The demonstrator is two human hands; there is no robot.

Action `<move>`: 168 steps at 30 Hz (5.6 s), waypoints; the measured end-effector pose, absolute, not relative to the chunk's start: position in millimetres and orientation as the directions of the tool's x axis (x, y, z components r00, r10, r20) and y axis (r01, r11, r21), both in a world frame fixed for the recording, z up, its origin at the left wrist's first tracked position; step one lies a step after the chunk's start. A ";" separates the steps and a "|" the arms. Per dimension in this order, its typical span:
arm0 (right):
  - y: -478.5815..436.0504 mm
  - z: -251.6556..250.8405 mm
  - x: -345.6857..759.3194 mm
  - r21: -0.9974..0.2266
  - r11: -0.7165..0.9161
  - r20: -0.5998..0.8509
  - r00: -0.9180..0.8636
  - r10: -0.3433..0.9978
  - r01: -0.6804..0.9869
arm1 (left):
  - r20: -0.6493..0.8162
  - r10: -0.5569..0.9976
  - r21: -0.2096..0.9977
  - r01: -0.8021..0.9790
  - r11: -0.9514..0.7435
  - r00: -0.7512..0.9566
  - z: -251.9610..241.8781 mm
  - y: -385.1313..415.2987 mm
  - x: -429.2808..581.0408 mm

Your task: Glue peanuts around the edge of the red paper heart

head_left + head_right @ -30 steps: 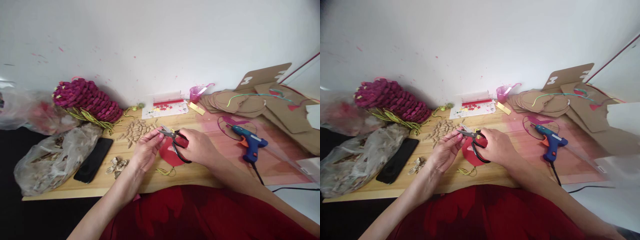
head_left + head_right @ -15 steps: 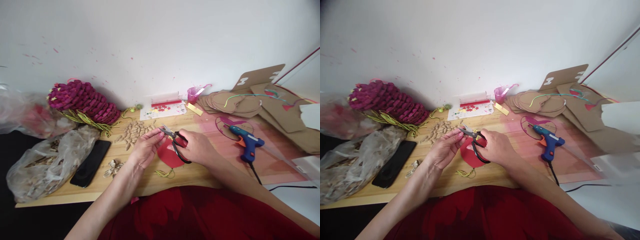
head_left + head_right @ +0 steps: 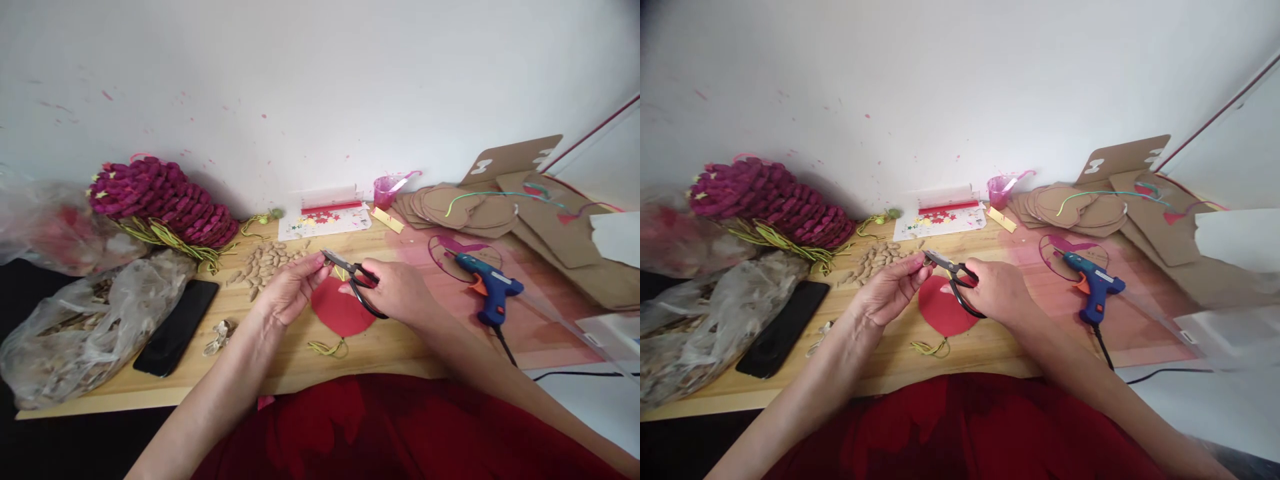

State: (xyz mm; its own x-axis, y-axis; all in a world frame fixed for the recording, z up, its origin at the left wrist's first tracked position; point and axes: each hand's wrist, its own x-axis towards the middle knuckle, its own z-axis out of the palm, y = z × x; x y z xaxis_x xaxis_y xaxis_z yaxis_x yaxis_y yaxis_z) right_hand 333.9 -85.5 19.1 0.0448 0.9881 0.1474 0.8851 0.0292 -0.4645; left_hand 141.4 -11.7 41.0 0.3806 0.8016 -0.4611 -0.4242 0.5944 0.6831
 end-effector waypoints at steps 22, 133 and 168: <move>-76.4 19.9 332.0 -0.991 -0.022 -0.011 0.088 0.996 0.129 | -0.473 0.701 0.696 -0.261 0.669 0.534 30.5 -25.4 142.6; -87.4 17.6 320.0 -0.551 -0.017 0.053 0.055 0.997 0.834 | 0.384 0.923 0.902 -0.201 -0.381 -0.029 -14.6 -30.0 145.3; -80.7 13.3 326.6 -0.777 -0.041 0.052 0.129 0.990 0.628 | -0.032 0.984 0.862 -0.494 0.117 0.177 -2.8 -30.5 142.8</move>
